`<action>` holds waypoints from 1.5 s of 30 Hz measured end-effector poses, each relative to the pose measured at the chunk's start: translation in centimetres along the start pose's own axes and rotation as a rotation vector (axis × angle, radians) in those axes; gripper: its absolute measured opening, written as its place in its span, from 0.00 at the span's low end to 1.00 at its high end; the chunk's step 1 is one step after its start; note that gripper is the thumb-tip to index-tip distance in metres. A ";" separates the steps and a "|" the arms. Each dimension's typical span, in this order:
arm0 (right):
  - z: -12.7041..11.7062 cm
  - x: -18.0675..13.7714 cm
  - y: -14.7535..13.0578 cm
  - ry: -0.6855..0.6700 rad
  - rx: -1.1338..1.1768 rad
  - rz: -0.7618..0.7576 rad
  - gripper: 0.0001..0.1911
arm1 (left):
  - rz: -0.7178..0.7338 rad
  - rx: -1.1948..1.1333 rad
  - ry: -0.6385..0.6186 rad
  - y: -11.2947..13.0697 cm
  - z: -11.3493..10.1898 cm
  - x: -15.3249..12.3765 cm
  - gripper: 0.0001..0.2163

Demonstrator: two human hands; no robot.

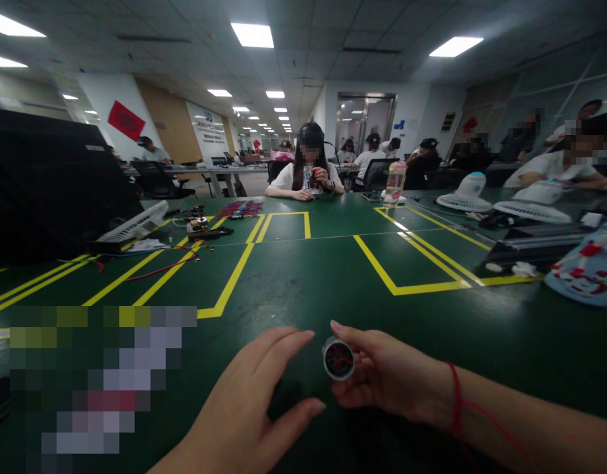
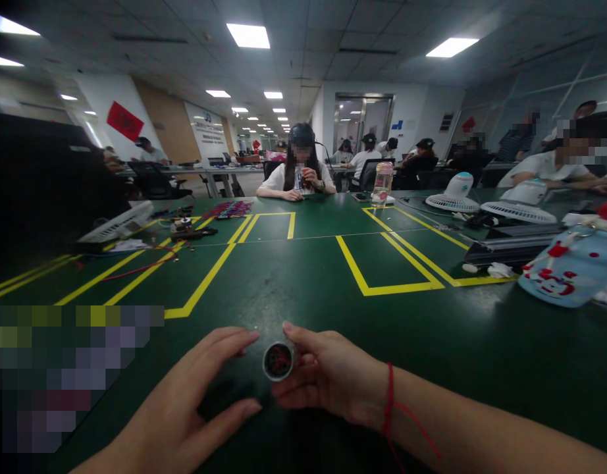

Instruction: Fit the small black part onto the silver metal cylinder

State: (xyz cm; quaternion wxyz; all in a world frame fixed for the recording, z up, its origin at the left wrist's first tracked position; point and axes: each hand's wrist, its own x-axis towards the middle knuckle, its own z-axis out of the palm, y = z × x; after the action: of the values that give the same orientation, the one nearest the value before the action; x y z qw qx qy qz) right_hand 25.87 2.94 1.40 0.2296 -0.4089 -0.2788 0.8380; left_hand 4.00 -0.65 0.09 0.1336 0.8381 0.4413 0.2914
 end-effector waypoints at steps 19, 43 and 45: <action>-2.2 0.0 0.8 0.240 -1.155 -1.009 0.26 | -0.138 -0.238 -0.059 2.3 1.1 1.7 0.08; -3.8 -0.8 1.0 0.329 -1.088 -0.842 0.23 | -0.188 -0.135 -0.089 0.6 2.8 5.1 0.03; -3.5 -0.7 1.0 0.327 -1.086 -0.845 0.23 | -0.182 -0.141 -0.101 0.7 3.0 5.2 0.03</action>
State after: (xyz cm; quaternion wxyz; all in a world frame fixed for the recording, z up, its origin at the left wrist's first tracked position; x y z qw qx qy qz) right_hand 28.94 2.76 -0.65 0.3378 -0.4431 -0.7544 0.3471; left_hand 8.60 3.35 -0.05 0.2401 0.7967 0.4866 0.2661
